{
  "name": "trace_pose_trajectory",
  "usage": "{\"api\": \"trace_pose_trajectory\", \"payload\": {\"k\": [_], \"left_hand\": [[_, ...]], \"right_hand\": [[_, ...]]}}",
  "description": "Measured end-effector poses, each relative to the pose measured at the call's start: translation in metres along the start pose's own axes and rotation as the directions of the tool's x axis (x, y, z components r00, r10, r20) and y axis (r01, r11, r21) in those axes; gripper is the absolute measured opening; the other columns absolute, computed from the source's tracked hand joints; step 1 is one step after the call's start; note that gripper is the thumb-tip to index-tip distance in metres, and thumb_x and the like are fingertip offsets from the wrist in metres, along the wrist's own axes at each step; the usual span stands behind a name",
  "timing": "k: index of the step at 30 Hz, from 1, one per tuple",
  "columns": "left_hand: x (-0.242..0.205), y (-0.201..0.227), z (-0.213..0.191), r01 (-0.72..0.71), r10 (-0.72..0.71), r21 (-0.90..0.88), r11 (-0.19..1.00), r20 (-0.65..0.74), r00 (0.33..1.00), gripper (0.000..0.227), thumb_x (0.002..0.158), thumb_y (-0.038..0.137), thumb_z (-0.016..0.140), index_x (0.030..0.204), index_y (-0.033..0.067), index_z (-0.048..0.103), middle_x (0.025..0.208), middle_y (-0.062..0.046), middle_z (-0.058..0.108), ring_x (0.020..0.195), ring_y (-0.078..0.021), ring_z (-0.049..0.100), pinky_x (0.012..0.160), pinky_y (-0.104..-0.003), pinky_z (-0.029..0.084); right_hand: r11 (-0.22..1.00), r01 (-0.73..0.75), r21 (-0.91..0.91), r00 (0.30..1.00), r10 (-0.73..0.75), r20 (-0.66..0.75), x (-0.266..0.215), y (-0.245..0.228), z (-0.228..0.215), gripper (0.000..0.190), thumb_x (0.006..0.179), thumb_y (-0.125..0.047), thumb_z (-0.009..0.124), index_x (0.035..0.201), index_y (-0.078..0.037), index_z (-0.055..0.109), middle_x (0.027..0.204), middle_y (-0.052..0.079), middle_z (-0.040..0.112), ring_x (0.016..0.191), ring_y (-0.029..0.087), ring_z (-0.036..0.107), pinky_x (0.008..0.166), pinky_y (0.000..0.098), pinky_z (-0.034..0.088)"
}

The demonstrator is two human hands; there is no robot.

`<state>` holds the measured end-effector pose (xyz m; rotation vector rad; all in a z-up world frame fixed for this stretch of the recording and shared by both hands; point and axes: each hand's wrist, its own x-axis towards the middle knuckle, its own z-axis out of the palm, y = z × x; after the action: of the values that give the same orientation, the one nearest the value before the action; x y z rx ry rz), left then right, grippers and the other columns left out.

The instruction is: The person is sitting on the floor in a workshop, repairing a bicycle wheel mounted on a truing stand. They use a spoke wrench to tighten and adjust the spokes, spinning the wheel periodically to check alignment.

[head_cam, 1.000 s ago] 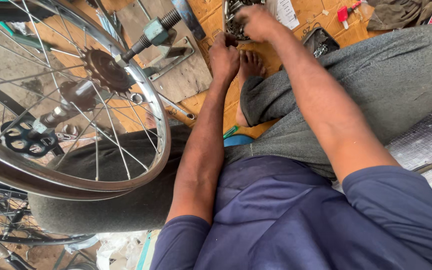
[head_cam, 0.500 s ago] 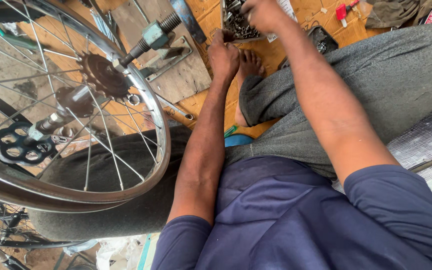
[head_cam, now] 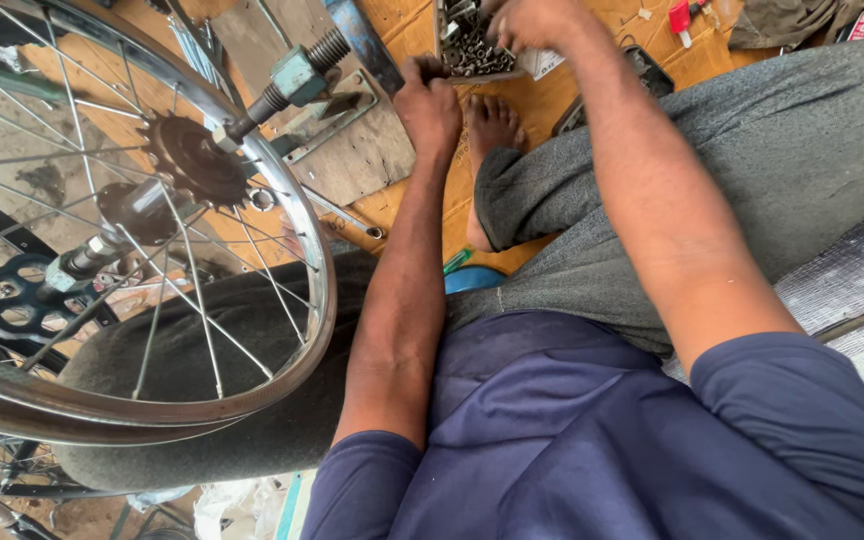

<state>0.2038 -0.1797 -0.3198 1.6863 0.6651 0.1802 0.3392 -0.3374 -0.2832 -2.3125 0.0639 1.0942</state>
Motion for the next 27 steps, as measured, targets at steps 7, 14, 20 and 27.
{"api": "trace_pose_trajectory", "payload": {"k": [7,14,20,27], "left_hand": [[-0.002,-0.005,-0.001,-0.082,0.081,-0.019,0.996,-0.049,0.996,0.014,0.085,-0.004,0.053,0.092,0.0009,0.064,0.085,-0.011,0.075,0.078,-0.0213,0.074,0.078,-0.034,0.058],[-0.005,-0.004,-0.004,-0.007,0.008,-0.080,0.997,0.013,1.000,0.014,0.086,-0.003,0.051,0.094,0.0009,0.061,0.081,-0.009,0.073,0.072,-0.0190,0.068,0.071,-0.034,0.057],[-0.006,0.000,-0.007,-0.074,0.075,-0.040,0.996,0.019,0.997,0.013,0.084,-0.003,0.052,0.092,0.0017,0.061,0.084,-0.009,0.070,0.079,-0.0208,0.067,0.076,-0.035,0.055],[-0.009,0.007,-0.007,0.029,-0.033,0.050,0.998,0.087,0.996,0.009,0.087,0.003,0.052,0.092,0.0036,0.059,0.086,-0.009,0.067,0.082,-0.0237,0.067,0.080,-0.039,0.054]], "right_hand": [[0.952,0.198,-0.234,0.980,-0.193,0.042,0.016,-0.003,0.037,0.069,0.080,0.010,0.050,0.142,-0.020,0.056,0.129,0.009,0.064,0.097,0.021,0.068,0.078,0.0359,0.058],[0.950,0.196,-0.243,0.959,-0.237,-0.153,0.038,0.029,0.014,0.026,0.101,-0.013,0.059,0.123,-0.012,0.073,0.115,0.013,0.075,0.097,0.023,0.069,0.082,0.0413,0.055],[0.924,0.108,-0.367,0.965,-0.186,-0.184,0.012,0.001,0.008,0.024,0.096,-0.005,0.065,0.117,-0.009,0.073,0.107,0.016,0.075,0.092,0.025,0.073,0.082,0.0394,0.059],[0.816,0.162,-0.554,0.946,-0.288,-0.149,0.005,-0.012,0.022,0.027,0.083,0.004,0.078,0.108,-0.006,0.075,0.101,0.015,0.074,0.087,0.025,0.073,0.077,0.0377,0.061]]}}
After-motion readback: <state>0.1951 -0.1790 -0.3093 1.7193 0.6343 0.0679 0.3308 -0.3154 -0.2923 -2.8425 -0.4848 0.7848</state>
